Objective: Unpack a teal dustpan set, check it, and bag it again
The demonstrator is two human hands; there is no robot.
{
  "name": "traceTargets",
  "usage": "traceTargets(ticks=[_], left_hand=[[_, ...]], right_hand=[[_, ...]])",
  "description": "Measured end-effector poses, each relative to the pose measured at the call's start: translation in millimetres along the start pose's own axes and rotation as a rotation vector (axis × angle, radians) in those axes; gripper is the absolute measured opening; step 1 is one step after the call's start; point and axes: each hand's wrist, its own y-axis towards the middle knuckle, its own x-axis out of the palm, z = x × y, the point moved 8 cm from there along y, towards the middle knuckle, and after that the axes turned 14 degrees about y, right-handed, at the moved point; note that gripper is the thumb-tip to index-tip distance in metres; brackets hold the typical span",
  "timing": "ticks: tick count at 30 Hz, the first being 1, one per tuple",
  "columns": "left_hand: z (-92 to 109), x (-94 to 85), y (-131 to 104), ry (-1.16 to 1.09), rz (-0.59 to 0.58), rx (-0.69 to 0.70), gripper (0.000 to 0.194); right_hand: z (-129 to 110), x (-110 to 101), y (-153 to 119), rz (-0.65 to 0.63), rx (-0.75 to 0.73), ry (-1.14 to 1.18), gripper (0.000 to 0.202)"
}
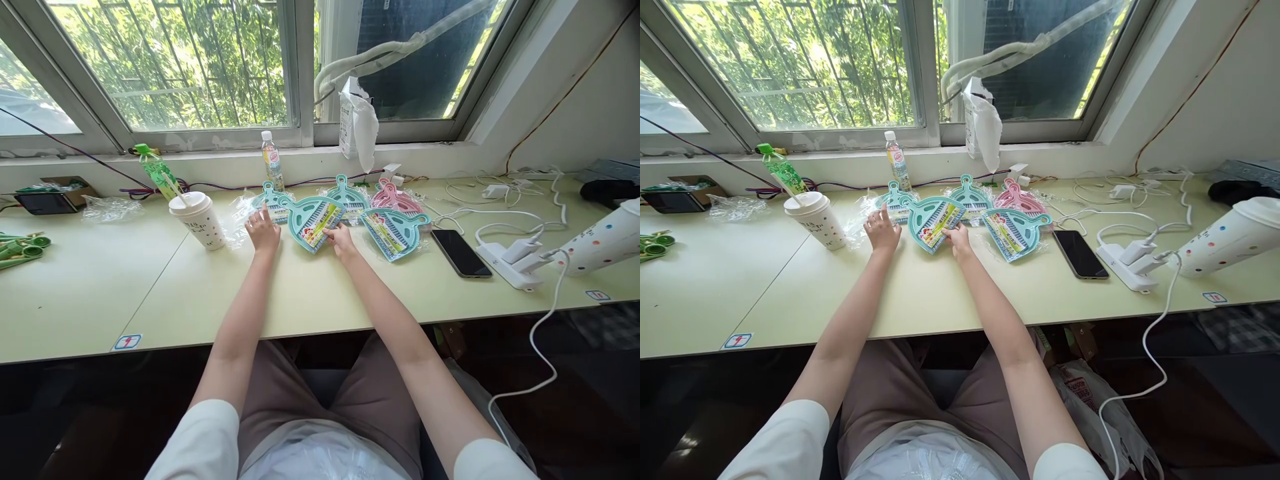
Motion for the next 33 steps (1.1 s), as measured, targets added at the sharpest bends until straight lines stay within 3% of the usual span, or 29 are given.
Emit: traceTargets(ticks=[5,13,20,30,33], left_hand=[[3.0,9.5,2.7,0.034,-0.064,0.070,0.041],[27.8,-11.7,-4.4,-0.155,0.124,0.273,0.044],[4.5,3.8,-0.4,-0.176,0.032,0.021,0.038],[-10.7,-14.6,7.4,-0.383,-0.022,-0.238,0.024],[-20.6,-11.9,5.9,-0.349,-0.033,-0.323,0.040]], right_hand=[[-2.1,2.4,-4.2,-0.002,0.002,0.013,0.034],[-9.1,-5.7,5.8,0.042,-0.051,0.095,0.031],[-11.7,-11.8,10.1,0.035,-0.050,0.073,0.031],[-6.9,-5.0,5.4,0.040,-0.009,-0.008,0.030],[-7.3,-4.2,4.7,0.030,-0.005,-0.019,0.029]])
